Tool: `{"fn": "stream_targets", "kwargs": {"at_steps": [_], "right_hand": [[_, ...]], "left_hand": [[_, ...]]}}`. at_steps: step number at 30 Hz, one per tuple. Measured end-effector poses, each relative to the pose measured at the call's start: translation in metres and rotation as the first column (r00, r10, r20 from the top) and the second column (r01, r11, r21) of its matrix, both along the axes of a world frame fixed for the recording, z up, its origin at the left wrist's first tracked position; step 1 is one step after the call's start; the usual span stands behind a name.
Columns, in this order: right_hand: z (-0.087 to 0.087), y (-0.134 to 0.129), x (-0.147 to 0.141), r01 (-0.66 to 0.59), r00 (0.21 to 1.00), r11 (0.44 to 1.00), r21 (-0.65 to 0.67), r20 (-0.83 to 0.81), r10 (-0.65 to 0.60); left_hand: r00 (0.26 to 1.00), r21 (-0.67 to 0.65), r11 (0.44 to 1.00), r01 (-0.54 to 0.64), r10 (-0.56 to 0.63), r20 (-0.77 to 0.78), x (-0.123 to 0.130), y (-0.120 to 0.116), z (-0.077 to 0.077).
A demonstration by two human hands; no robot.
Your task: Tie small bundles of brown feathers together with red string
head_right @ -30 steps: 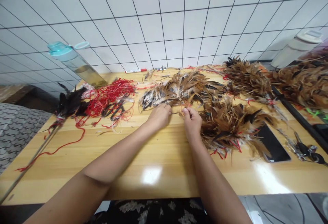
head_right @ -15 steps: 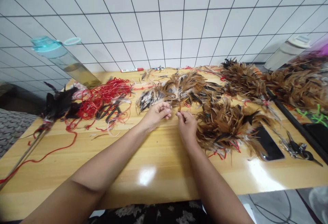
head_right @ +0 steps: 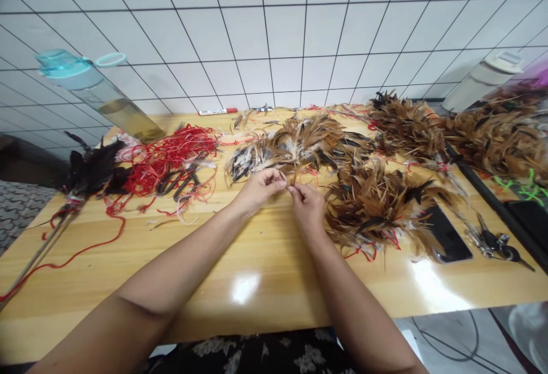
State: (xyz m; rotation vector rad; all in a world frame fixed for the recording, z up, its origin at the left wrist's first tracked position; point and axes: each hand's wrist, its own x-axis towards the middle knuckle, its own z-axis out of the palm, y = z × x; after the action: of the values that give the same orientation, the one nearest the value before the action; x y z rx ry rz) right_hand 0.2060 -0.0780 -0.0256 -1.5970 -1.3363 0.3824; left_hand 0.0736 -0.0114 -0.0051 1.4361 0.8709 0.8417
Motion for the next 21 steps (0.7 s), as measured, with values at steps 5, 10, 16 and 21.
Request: {"fn": "stream_targets", "kwargs": {"at_steps": [5, 10, 16, 21], "right_hand": [[0.0, 0.0, -0.003, -0.043, 0.999, 0.999, -0.001, -0.029, 0.043], [0.002, 0.001, 0.002, 0.005, 0.986, 1.0, -0.014, -0.166, -0.007], [0.006, 0.004, 0.024, 0.215, 0.924, 0.977, -0.011, -0.322, -0.207], [0.004, 0.004, 0.028, 0.211, 0.927, 0.977, -0.004, -0.318, -0.201]], "left_hand": [[0.998, 0.067, 0.998, -0.005, 0.008, -0.055, 0.0, 0.001, 0.0], [0.999, 0.08, 0.996, -0.027, 0.029, -0.026, -0.002, 0.003, 0.002], [0.948, 0.538, 0.835, 0.113, 0.072, -0.311, -0.006, 0.003, -0.006], [0.888, 0.718, 0.633, 0.291, 0.1, -0.449, 0.0, -0.003, -0.011]]}}
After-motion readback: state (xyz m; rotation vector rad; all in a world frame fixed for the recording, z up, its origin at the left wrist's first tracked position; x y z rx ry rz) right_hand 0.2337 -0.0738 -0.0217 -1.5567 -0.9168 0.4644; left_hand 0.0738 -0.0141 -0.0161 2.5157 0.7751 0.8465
